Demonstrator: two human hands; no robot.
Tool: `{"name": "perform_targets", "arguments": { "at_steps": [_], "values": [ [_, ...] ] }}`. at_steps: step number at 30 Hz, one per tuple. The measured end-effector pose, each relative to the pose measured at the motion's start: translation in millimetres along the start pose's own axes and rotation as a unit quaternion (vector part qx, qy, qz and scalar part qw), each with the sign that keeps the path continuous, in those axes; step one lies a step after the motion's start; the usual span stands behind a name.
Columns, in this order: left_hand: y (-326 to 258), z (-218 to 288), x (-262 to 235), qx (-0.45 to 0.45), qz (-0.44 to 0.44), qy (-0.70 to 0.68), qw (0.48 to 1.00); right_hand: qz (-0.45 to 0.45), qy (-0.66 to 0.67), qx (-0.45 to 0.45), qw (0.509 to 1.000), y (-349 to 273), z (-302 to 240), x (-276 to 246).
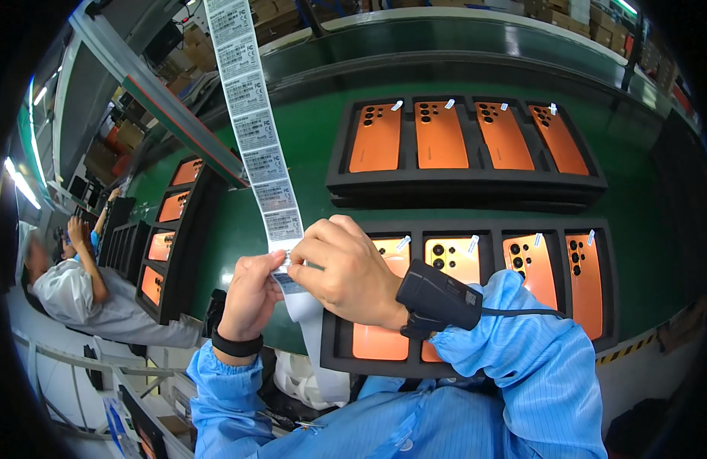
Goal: Applying product identification and serial number labels to the back of smartphones on an assembly line.
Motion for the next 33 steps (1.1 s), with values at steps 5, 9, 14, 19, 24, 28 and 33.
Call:
{"name": "perform_targets", "arguments": {
  "at_steps": [5, 9, 14, 19, 24, 28, 33],
  "values": [
    [17, -1, -12, 0.033, 0.005, 0.09, 0.995, 0.032, -0.027, -0.035, 0.999, -2, -13, -20],
    [29, -20, -54, 0.04, 0.047, 0.162, 0.985, 0.042, 0.025, 0.016, 0.999, -3, -21, -65],
    [25, 0, 2, 0.331, 0.245, 0.466, 0.783, 0.067, -0.09, 0.134, 0.985, -45, 2, -112],
    [44, -16, 63, 0.399, -0.044, 0.619, 0.675, 0.102, -0.055, 0.231, 0.966, -70, 0, -117],
    [66, -43, 77, 0.331, -0.069, 0.673, 0.658, 0.133, 0.064, 0.318, 0.936, -86, 9, -107],
    [75, -52, 86, 0.297, -0.047, 0.726, 0.618, 0.152, 0.219, 0.413, 0.871, -96, 19, -103],
    [78, -54, 94, 0.272, -0.009, 0.733, 0.624, 0.136, 0.28, 0.443, 0.841, -92, 20, -101]
  ]
}}
Point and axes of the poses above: each hand's wrist, its own y-axis towards the middle knuckle, its own x-axis out of the palm, z = x × y, the point moved 1 cm from there along y, towards the middle knuckle, and after that the axes turned 8 degrees about -z, right-handed, at the moved point
